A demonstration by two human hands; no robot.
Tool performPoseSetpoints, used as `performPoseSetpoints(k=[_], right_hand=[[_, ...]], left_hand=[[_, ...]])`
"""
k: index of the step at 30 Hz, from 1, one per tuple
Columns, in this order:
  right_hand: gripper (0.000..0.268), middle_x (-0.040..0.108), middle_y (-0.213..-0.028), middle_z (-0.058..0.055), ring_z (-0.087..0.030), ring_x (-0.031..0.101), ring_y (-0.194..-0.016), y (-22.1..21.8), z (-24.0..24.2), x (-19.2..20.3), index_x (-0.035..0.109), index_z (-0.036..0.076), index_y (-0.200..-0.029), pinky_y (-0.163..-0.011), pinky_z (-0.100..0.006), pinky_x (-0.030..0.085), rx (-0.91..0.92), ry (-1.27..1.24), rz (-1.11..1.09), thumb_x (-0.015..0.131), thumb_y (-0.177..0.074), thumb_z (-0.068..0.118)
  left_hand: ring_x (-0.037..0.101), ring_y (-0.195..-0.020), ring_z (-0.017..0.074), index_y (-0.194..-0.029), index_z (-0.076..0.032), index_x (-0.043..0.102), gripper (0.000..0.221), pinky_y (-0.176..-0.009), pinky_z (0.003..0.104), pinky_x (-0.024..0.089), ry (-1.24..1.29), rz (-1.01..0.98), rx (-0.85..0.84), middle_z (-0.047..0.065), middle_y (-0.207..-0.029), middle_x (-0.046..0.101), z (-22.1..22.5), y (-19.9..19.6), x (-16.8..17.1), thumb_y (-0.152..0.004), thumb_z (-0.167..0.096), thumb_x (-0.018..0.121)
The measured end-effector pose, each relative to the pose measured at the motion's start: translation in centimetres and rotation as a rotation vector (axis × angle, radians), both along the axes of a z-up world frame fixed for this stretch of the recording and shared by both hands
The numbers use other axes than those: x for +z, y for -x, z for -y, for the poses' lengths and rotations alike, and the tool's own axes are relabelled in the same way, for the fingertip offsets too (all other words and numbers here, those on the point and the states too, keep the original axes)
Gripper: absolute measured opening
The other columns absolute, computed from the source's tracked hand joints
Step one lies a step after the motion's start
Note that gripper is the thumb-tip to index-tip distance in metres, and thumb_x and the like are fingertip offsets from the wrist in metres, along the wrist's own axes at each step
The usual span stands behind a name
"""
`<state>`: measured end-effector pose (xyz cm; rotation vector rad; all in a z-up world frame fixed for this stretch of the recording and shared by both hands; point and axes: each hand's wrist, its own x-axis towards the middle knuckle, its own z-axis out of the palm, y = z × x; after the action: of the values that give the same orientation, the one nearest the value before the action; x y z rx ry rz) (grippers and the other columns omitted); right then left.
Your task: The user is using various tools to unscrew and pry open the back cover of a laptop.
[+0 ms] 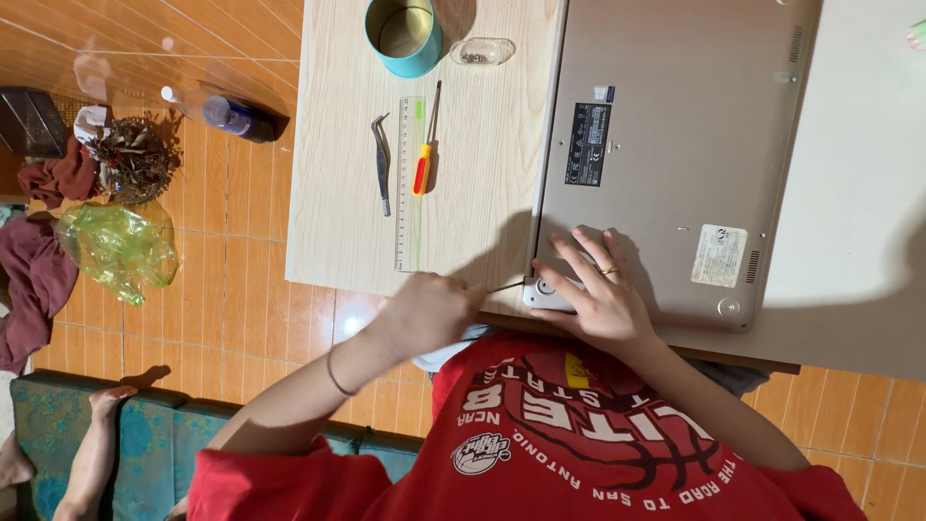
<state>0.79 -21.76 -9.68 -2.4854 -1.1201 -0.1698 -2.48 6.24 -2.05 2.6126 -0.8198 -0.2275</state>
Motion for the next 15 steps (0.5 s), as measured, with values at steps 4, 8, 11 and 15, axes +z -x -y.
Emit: performPoseSetpoints(k=[4, 8, 11, 15], right_hand=[[0.063, 0.049, -0.155, -0.012, -0.032, 0.036, -0.148, -0.1, 0.1, 0.1, 0.069, 0.019, -0.134, -0.126, -0.054, 0.02, 0.002, -0.02, 0.028, 0.075, -0.085, 0.059], [0.063, 0.049, -0.154, -0.011, -0.031, 0.035, -0.147, -0.1, -0.1, 0.2, 0.07, 0.02, -0.134, -0.125, -0.056, 0.02, -0.006, -0.013, 0.022, 0.076, -0.084, 0.058], [0.065, 0.047, -0.155, -0.011, -0.032, 0.034, -0.147, -0.1, -0.1, 0.4, 0.068, 0.021, -0.135, -0.125, -0.058, 0.02, -0.009, 0.005, 0.004, 0.076, -0.083, 0.059], [0.07, 0.043, -0.155, -0.01, -0.033, 0.032, -0.147, -0.1, -0.3, 0.5, 0.064, 0.023, -0.139, -0.123, -0.062, 0.018, -0.008, 0.032, -0.04, 0.074, -0.082, 0.061]], left_hand=[[0.065, -0.052, 0.0248, -0.095, -0.004, 0.075, 0.011, -0.048, 0.038, 0.054, 0.206, -0.101, 0.018, 0.009, -0.065, 0.066, -2.8, 0.4, -3.5, -0.088, -0.009, 0.068], [0.068, -0.054, 0.0219, -0.109, -0.009, 0.078, 0.018, -0.052, 0.035, 0.056, 0.36, -0.094, 0.075, 0.009, -0.078, 0.073, -3.6, 1.5, -7.3, -0.093, -0.014, 0.071], [0.068, -0.053, 0.0215, -0.109, -0.009, 0.078, 0.019, -0.052, 0.034, 0.056, 0.373, -0.084, 0.102, 0.01, -0.08, 0.075, -3.2, 1.6, -7.2, -0.093, -0.014, 0.071], [0.067, -0.053, 0.0225, -0.11, -0.01, 0.079, 0.022, -0.05, 0.034, 0.055, 0.321, -0.073, 0.12, 0.009, -0.079, 0.074, -3.1, 1.6, -6.2, -0.09, -0.015, 0.071]])
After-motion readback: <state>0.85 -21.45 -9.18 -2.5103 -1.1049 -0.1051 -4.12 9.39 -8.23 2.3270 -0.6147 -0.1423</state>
